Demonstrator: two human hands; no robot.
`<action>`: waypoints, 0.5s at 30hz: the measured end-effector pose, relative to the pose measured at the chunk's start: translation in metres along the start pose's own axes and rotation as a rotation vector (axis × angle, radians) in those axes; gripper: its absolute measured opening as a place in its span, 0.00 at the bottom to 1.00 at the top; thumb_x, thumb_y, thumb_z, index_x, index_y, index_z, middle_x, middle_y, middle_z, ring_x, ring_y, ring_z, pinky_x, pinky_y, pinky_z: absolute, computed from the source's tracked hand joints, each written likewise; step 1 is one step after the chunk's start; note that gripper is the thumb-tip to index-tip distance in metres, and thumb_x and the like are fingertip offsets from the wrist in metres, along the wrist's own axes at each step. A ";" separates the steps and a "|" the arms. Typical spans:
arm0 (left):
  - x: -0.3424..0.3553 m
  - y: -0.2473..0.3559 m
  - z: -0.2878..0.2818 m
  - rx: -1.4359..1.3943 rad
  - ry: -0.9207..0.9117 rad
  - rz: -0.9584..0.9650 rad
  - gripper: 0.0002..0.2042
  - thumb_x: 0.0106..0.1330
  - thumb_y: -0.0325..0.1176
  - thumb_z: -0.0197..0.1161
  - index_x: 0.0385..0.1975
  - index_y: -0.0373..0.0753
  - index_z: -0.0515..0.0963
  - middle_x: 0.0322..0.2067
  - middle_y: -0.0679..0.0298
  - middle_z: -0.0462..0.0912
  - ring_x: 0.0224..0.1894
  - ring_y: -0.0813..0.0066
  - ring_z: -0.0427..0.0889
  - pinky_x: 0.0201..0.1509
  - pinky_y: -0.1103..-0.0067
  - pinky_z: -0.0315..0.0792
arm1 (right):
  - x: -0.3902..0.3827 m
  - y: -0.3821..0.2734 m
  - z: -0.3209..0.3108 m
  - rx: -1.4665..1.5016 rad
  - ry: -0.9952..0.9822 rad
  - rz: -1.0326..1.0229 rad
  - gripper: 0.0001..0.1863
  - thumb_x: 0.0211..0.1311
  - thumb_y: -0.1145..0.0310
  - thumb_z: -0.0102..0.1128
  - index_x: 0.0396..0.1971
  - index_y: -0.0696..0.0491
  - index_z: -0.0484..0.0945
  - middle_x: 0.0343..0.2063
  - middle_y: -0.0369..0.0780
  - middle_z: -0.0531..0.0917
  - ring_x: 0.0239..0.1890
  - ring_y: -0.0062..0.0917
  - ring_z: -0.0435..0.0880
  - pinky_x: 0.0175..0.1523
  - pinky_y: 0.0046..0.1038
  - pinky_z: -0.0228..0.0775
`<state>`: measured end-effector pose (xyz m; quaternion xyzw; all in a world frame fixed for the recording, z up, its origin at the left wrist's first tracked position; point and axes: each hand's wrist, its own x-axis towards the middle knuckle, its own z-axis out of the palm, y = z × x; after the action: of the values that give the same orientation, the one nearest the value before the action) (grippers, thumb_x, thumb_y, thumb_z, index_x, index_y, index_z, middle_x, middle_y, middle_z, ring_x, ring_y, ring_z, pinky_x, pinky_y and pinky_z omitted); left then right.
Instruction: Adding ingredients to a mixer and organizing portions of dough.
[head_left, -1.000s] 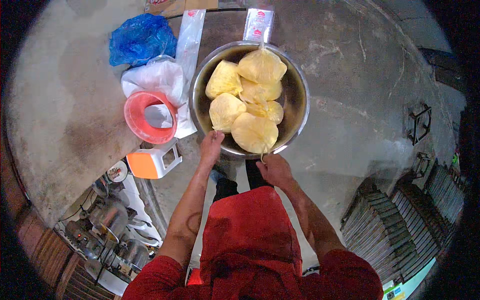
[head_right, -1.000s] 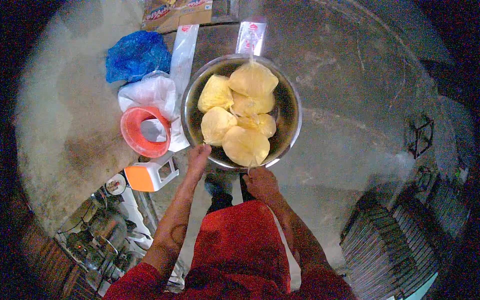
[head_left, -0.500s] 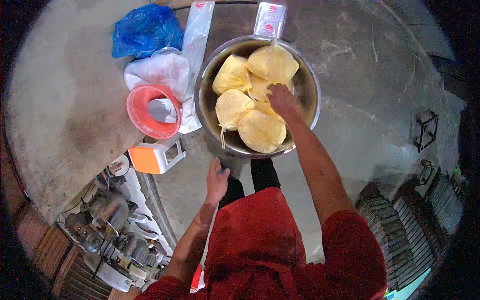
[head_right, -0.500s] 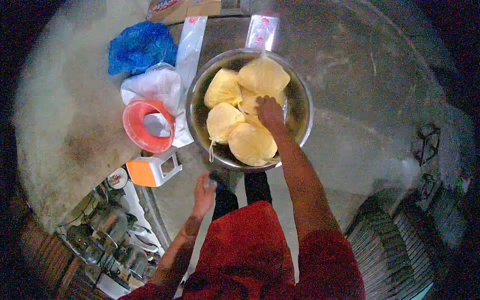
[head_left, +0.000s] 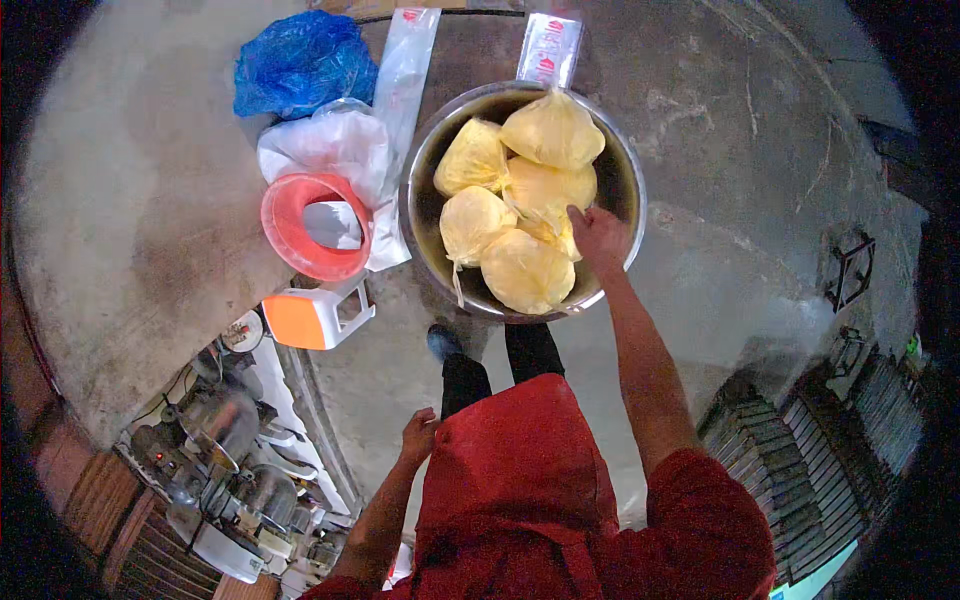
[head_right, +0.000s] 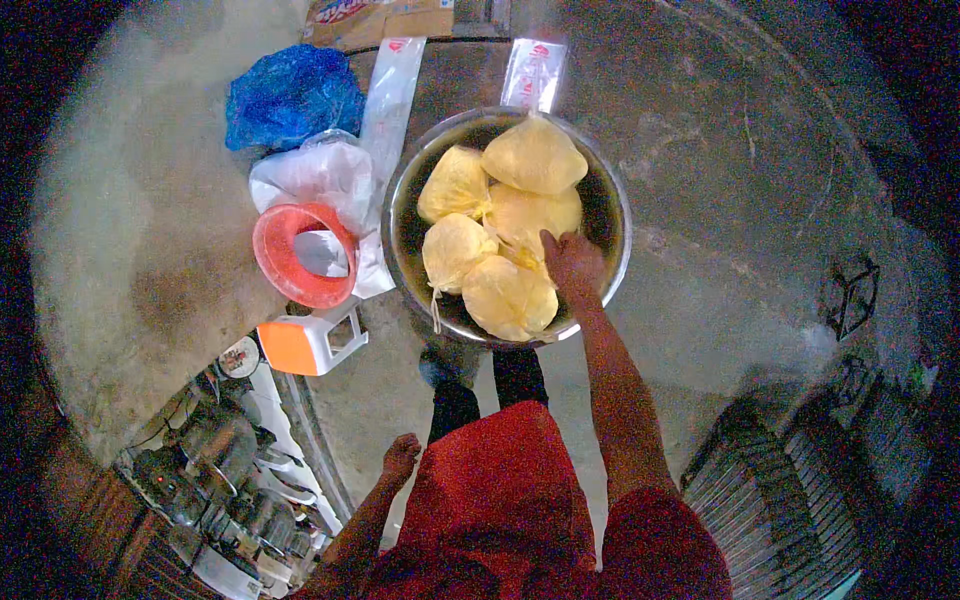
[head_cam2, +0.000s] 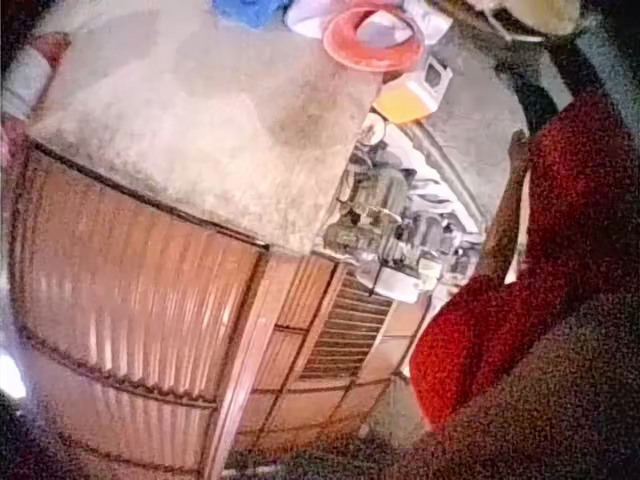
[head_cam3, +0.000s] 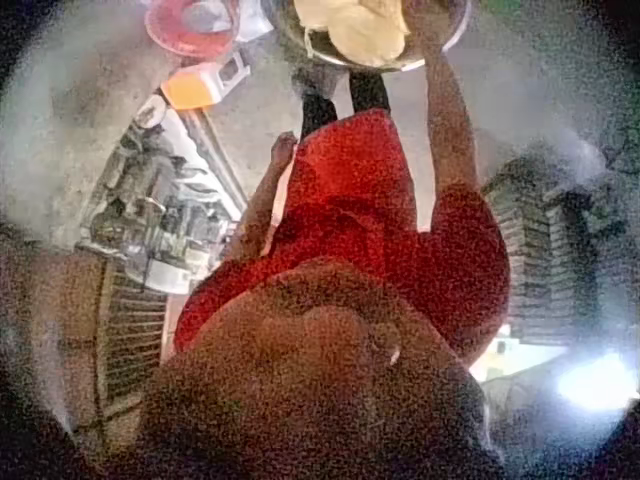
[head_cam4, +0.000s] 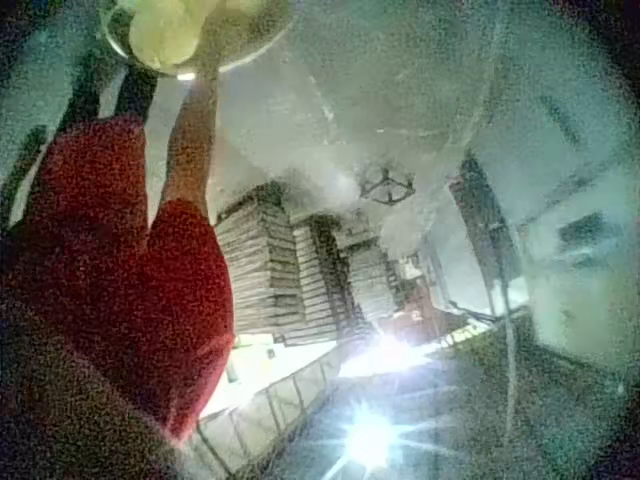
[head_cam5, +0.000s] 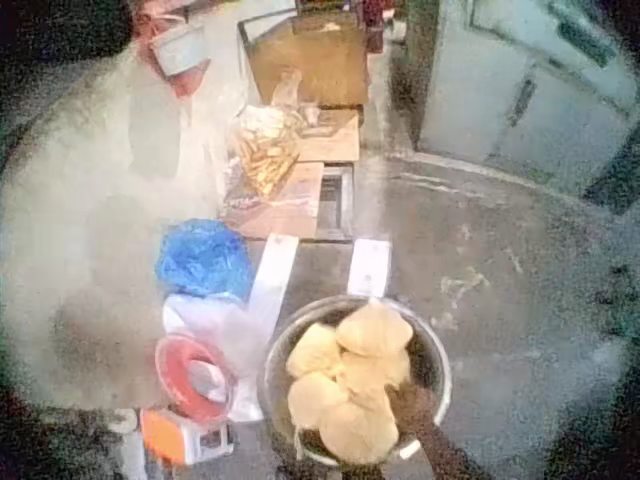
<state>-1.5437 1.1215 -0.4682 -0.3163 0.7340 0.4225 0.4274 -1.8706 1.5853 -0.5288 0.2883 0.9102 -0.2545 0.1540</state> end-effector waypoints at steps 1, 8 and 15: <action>-0.003 0.015 0.002 -0.026 -0.010 0.017 0.17 0.65 0.37 0.60 0.52 0.39 0.71 0.38 0.69 0.77 0.39 0.76 0.76 0.42 0.78 0.72 | -0.007 0.007 0.004 -0.072 0.094 -0.023 0.23 0.53 0.47 0.61 0.16 0.53 0.77 0.16 0.46 0.78 0.21 0.44 0.79 0.30 0.44 0.70; -0.002 0.063 -0.002 -0.171 -0.032 -0.235 0.19 0.64 0.39 0.59 0.51 0.37 0.71 0.43 0.64 0.78 0.45 0.73 0.77 0.47 0.78 0.73 | -0.010 0.029 0.023 0.050 0.068 0.053 0.20 0.55 0.51 0.61 0.18 0.54 0.76 0.15 0.44 0.80 0.19 0.41 0.80 0.29 0.41 0.73; -0.011 0.085 -0.002 -0.251 -0.086 -0.127 0.19 0.64 0.37 0.58 0.54 0.37 0.70 0.44 0.61 0.79 0.43 0.73 0.78 0.44 0.75 0.75 | -0.012 0.013 0.006 -0.088 -0.111 0.024 0.22 0.52 0.49 0.62 0.20 0.55 0.73 0.22 0.45 0.79 0.30 0.43 0.80 0.35 0.44 0.71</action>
<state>-1.6101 1.1586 -0.4279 -0.3946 0.6351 0.4963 0.4412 -1.8527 1.5857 -0.5338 0.2776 0.9070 -0.2279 0.2198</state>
